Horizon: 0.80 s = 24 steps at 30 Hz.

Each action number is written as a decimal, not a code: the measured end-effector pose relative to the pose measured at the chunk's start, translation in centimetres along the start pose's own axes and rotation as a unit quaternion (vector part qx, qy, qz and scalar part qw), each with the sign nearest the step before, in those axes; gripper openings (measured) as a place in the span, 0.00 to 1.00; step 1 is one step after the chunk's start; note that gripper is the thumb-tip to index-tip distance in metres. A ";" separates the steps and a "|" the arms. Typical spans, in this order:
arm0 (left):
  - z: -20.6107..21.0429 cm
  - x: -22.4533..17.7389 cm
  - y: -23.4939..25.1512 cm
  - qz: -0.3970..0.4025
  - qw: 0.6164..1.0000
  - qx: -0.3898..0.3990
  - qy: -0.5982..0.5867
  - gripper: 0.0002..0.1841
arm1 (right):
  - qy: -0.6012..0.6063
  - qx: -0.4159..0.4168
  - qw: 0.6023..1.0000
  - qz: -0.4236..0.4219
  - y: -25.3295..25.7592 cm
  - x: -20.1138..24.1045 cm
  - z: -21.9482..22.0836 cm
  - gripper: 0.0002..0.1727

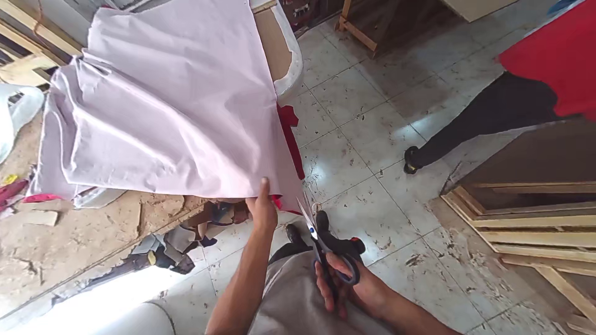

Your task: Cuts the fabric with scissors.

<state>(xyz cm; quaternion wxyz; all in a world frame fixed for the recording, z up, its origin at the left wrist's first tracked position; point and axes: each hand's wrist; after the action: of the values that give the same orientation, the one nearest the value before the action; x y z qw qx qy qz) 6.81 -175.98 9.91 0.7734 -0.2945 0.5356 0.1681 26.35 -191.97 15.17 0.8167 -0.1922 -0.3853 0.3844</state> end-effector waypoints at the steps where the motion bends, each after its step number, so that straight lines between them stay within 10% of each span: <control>1: 0.5 0.7 0.2 -0.006 1.000 -0.014 0.007 0.19 | 0.003 -0.003 1.000 -0.002 -0.1 -0.1 0.0 0.32; 24: -0.3 -4.1 -1.5 -0.057 0.993 0.098 0.026 0.04 | 0.019 -0.035 0.999 -0.024 2.6 -1.0 5.9 0.28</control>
<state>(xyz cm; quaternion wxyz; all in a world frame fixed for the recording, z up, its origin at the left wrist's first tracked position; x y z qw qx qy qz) 5.95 -177.07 14.04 0.7930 -0.2511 0.5516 0.0627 20.09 -191.02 16.80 0.8258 -0.2187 -0.3870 0.3471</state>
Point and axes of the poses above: each hand's wrist, its own y-axis towards the middle knuckle, its own z-axis out of the palm, x = y × z, and after that the axes turned 14 degrees about -x, right-handed
